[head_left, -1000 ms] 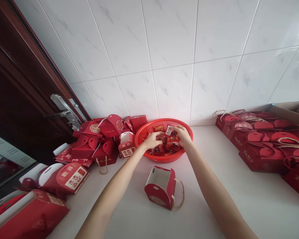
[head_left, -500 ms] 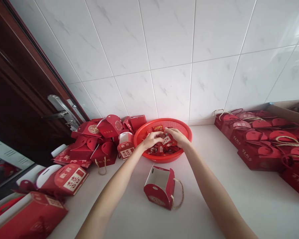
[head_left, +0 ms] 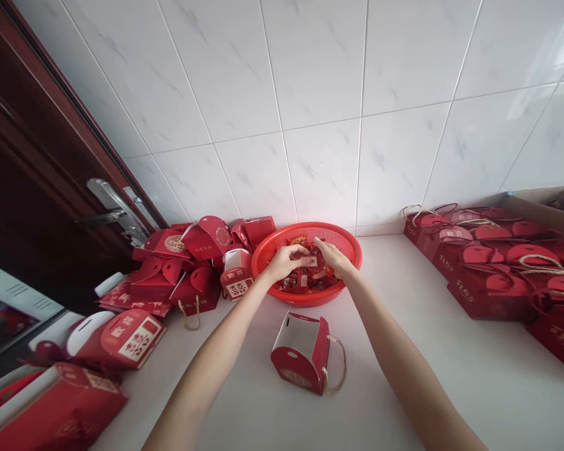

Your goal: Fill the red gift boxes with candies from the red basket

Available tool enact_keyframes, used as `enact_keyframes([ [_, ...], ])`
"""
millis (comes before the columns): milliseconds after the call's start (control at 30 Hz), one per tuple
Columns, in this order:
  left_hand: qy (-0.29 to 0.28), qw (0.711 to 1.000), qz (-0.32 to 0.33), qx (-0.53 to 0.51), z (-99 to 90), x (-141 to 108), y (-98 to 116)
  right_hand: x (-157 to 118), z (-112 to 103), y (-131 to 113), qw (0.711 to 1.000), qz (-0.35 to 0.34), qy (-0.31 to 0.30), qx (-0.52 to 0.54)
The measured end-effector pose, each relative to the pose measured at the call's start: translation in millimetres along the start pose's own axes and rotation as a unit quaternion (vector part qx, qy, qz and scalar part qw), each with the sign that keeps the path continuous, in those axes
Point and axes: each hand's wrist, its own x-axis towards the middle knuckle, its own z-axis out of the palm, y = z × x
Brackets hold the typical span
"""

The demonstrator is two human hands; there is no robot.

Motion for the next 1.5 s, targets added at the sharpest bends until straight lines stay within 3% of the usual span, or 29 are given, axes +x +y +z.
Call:
enact_keyframes([
  [233, 0.037, 0.999, 0.02, -0.023, 0.2, 0.7, -1.8, -2.8, -0.4, 0.7, 0.998, -0.023, 0.034, -0.057],
  [500, 0.066, 0.997, 0.006, -0.044, -1.5, 1.2, -7.4, 8.9, -8.1, 2.8, 0.996, -0.036, 0.08, 0.011],
  [767, 0.089, 0.995, 0.005, -0.053, -0.4, -0.9, -4.1, 12.9, -10.7, 7.6, 0.988, -0.108, 0.044, 0.1],
  [1100, 0.134, 0.982, 0.015, -0.136, -0.1, -0.1, -4.4, 10.5, -11.7, 2.6, 0.979, -0.101, 0.003, 0.178],
  [1500, 0.082, 0.984, -0.041, -0.154, 4.1, 8.9, -0.8, -0.7, -7.8, 0.1, 0.987, -0.069, -0.032, 0.14],
])
